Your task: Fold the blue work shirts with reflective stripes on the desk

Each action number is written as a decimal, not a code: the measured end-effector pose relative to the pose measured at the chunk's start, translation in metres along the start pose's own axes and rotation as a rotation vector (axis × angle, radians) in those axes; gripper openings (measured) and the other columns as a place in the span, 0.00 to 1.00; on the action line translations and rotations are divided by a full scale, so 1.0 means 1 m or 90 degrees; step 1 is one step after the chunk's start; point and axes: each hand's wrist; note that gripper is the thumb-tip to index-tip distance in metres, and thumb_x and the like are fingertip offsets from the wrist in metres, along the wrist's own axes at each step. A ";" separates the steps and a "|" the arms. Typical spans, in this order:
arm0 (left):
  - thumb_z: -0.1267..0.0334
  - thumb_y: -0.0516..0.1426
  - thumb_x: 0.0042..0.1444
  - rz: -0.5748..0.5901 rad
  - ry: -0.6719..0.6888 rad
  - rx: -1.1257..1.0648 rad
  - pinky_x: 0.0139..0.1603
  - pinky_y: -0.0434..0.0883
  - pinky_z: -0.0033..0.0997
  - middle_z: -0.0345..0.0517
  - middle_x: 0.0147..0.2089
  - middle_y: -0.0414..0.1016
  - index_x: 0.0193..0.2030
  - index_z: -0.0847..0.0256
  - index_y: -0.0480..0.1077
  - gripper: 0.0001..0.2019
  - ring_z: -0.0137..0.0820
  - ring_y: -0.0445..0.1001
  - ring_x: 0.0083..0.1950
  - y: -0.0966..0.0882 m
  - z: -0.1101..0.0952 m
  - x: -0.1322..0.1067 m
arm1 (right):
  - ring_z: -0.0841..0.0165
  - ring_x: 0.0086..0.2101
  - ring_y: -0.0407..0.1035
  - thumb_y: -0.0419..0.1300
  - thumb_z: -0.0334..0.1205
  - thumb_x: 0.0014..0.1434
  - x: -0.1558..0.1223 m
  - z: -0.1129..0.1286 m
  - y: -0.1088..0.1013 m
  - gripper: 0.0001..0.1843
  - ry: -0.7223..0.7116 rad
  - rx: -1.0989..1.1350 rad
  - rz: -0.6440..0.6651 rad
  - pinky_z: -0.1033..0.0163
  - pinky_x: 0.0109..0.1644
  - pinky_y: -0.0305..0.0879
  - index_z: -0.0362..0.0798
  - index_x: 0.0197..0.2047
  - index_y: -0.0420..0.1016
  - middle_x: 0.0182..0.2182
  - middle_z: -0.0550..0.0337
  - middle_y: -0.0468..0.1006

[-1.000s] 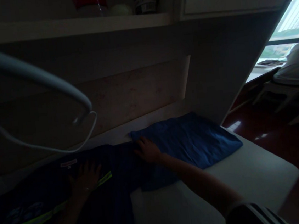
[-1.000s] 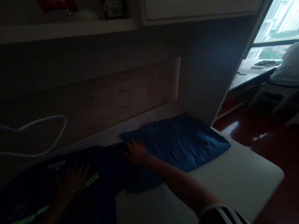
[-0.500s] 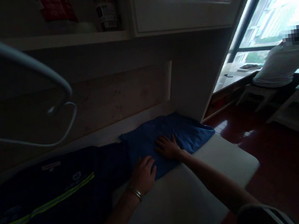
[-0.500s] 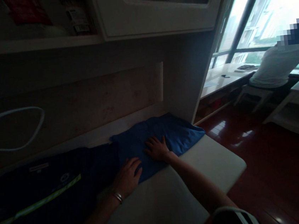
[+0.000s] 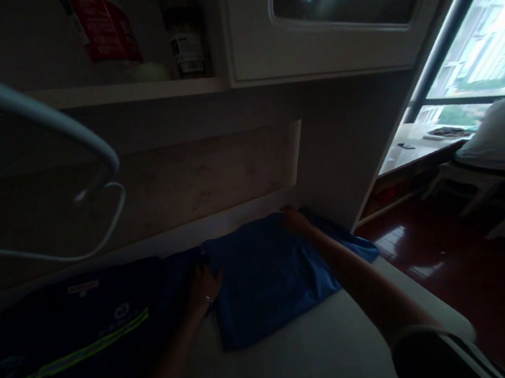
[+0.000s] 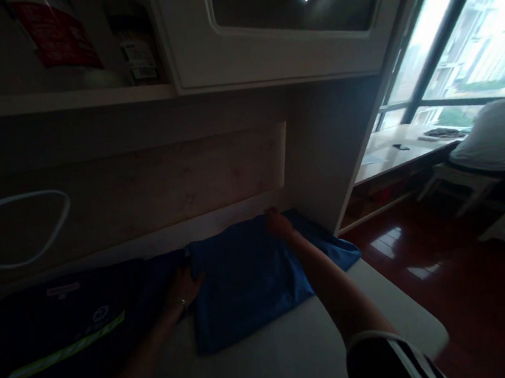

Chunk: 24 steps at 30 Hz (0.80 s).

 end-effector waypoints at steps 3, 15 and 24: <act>0.46 0.49 0.60 -0.039 -0.017 0.018 0.66 0.47 0.64 0.82 0.70 0.50 0.64 0.75 0.62 0.35 0.65 0.50 0.71 0.006 0.001 0.000 | 0.58 0.55 0.69 0.48 0.35 0.64 0.012 0.029 0.025 0.32 -0.030 0.003 0.021 0.58 0.54 0.67 0.46 0.71 0.52 0.69 0.42 0.52; 0.67 0.51 0.57 -0.095 0.101 -0.153 0.65 0.62 0.40 0.55 0.57 0.75 0.46 0.63 0.77 0.15 0.39 0.71 0.60 -0.014 -0.002 -0.002 | 0.54 0.50 0.73 0.51 0.31 0.59 0.027 0.059 0.040 0.28 -0.086 0.022 0.068 0.53 0.49 0.69 0.46 0.63 0.65 0.58 0.40 0.70; 0.55 0.49 0.60 -0.024 0.148 -0.525 0.63 0.67 0.38 0.48 0.64 0.70 0.46 0.60 0.75 0.18 0.37 0.70 0.63 -0.045 -0.012 -0.058 | 0.59 0.49 0.71 0.44 0.37 0.66 -0.053 0.044 -0.014 0.22 -0.101 -0.008 -0.019 0.58 0.49 0.64 0.51 0.57 0.71 0.56 0.51 0.72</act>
Point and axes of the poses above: each hand's wrist, its own x-axis towards the middle knuckle, its own y-axis out of the palm, z = x × y
